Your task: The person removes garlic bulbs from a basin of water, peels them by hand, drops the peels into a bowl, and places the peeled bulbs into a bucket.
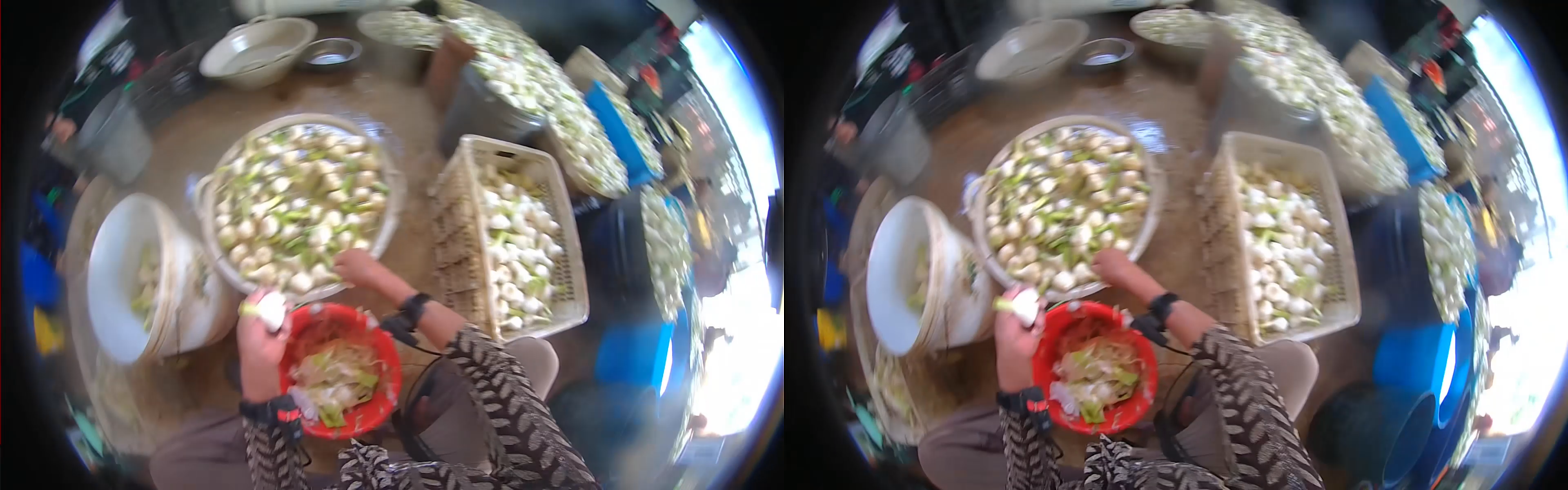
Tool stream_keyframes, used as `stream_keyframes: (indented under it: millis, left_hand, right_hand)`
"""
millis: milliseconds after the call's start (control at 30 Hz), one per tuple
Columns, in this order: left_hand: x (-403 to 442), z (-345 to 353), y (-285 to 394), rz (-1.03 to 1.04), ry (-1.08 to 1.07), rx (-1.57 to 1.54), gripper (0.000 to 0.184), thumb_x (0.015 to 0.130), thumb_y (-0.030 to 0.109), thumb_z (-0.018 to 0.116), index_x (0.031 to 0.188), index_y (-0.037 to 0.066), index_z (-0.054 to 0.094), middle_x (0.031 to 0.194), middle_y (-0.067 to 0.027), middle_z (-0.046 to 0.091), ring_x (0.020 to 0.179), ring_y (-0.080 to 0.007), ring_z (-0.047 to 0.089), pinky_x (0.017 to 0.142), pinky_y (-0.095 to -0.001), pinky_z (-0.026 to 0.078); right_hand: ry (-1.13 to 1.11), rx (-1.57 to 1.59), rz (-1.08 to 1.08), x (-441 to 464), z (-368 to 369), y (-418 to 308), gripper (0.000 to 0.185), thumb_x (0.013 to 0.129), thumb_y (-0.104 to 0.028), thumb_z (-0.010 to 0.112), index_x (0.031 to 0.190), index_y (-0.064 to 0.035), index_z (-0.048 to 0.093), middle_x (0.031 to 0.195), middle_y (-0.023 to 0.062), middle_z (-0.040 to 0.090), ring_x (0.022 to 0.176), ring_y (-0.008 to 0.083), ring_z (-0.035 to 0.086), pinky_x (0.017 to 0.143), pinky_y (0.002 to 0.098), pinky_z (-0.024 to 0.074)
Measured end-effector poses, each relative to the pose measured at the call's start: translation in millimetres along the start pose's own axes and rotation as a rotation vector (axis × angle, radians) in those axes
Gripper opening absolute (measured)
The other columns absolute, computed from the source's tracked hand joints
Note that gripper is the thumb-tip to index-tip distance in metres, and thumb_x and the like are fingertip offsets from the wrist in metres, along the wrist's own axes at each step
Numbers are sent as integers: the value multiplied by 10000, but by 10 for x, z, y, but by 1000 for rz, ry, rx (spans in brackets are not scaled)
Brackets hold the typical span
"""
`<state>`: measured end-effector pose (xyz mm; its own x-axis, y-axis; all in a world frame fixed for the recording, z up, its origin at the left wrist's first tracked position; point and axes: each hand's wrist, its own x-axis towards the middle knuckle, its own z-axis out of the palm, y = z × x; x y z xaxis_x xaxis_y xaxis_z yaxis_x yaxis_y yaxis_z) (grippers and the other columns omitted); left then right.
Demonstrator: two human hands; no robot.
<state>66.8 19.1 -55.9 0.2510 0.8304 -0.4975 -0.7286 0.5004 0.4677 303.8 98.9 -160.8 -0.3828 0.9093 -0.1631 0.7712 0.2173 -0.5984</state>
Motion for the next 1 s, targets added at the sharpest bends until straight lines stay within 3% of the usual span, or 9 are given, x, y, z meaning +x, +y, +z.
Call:
stream_keyframes:
  millis: [200,267,400,467,533,567,600,833,1000]
  left_hand:
    - [-46,-10,-152,112,40,67,241,926,279,433,989,66,529,827,-103,603,643,-198,586,448,-264,440]
    - [-32,336,-232,169,51,56,265,930,281,426,1032,55,519,909,-83,604,765,-201,603,547,-256,481]
    - [94,1084,-854,458,-562,764,94,851,76,536,928,22,531,913,-93,595,910,-232,602,815,-401,495]
    - [398,1097,-1416,632,-220,1238,118,816,71,547,921,21,566,899,-94,610,903,-219,594,811,-374,465]
    - [638,1193,-1749,811,457,2068,181,746,61,569,909,19,635,871,-95,639,889,-195,577,801,-319,406]
    - [246,1304,-1355,573,85,1347,200,759,61,578,947,6,622,856,-87,636,863,-182,580,762,-303,425]
    - [-212,1328,-862,324,-230,612,223,773,61,586,984,-7,608,842,-79,634,837,-170,583,723,-287,445]
    - [13,-41,-65,418,447,692,231,802,106,575,1012,8,589,823,-10,595,704,-84,547,598,-225,466]
    - [140,-287,107,313,399,589,229,790,80,578,1012,22,566,890,-41,608,757,-115,581,635,-237,483]
  right_hand:
    - [36,260,63,-173,-280,-214,247,771,-251,532,720,-22,607,727,156,622,661,317,589,624,414,464]
    - [243,-49,-450,-164,-191,-250,166,761,-189,567,755,-41,642,716,180,620,637,294,615,572,401,475]
    - [165,1093,-366,-378,114,-64,113,805,-116,559,886,-60,615,770,57,609,585,156,560,543,310,475]
    - [-99,1030,201,-452,-152,-61,341,831,-121,573,1152,-61,474,844,41,590,696,127,538,648,263,474]
    - [155,797,242,-535,-295,-239,225,872,-194,539,899,18,609,687,49,620,607,123,597,552,253,488]
    - [139,1220,166,-564,-350,-220,212,867,-164,530,832,26,616,646,53,608,587,120,594,524,242,471]
    - [95,690,101,-366,-380,57,191,824,-179,556,807,8,596,661,29,578,588,123,540,537,269,449]
    - [229,97,-115,975,-440,-690,273,746,-203,530,914,-33,662,884,170,648,832,345,614,741,408,483]
    - [135,-146,-232,1938,134,-975,563,722,-188,626,1235,-34,451,1170,252,519,1037,379,523,887,432,429]
